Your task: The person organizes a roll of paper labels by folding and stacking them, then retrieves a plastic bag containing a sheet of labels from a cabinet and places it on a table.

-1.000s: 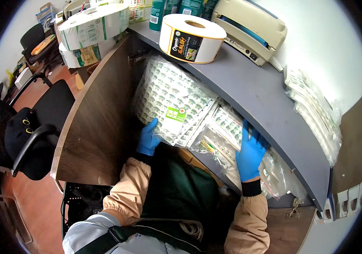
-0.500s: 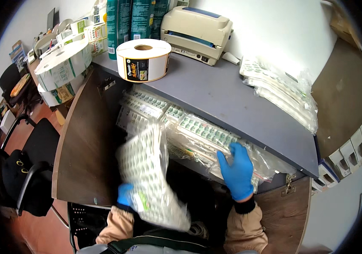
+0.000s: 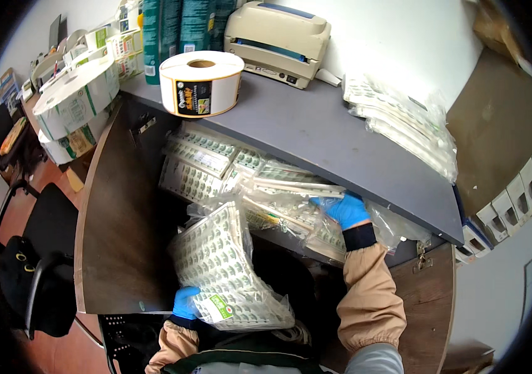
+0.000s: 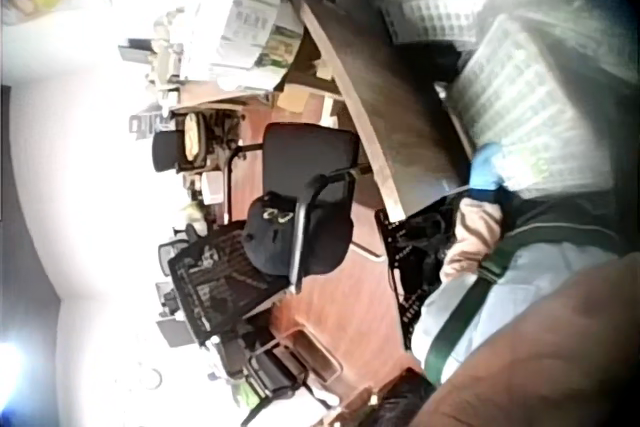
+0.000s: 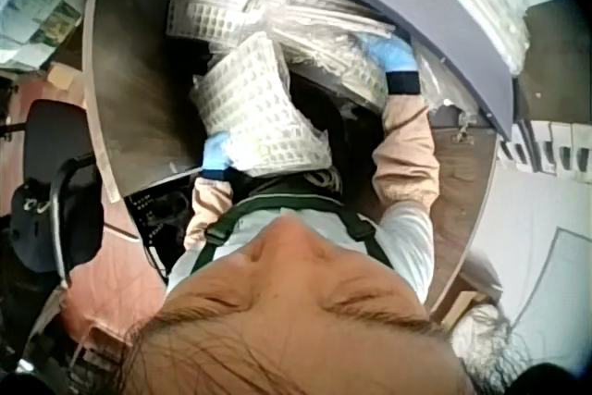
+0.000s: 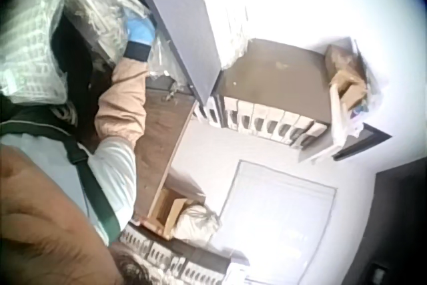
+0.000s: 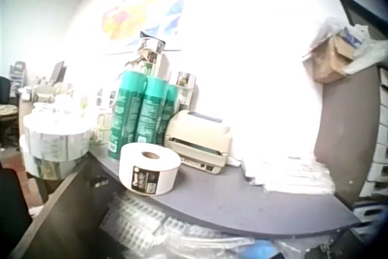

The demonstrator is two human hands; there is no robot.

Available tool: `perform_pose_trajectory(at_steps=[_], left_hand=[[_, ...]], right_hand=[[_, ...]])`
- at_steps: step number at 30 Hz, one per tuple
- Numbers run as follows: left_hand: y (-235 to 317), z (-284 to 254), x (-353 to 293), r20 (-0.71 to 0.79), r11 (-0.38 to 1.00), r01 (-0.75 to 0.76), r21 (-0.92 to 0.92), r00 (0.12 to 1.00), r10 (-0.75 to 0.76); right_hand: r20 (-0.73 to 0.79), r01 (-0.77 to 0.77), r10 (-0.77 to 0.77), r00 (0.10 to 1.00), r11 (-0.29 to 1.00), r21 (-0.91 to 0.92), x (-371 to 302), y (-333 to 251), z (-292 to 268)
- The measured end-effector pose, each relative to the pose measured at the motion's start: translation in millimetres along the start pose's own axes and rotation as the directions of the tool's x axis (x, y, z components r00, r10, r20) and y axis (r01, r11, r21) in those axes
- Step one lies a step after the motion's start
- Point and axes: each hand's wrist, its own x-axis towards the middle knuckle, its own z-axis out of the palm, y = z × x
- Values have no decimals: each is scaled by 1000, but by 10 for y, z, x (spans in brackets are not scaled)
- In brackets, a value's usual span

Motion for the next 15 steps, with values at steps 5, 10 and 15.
perform_pose_trajectory(at_steps=[5, 10, 15], left_hand=[[-261, -479, 249, 57, 982, 183, -54, 982, -180], [-151, -185, 56, 78, 978, 198, -64, 978, -193], [-162, -172, 6, 112, 976, 203, -80, 975, -193]], right_hand=[[-190, 184, -74, 979, 723, 665, -15, 718, 24], [65, -46, 174, 983, -112, 993, -473, -319, 99], [47, -95, 353, 935, 121, 988, -357, -327, -7]])
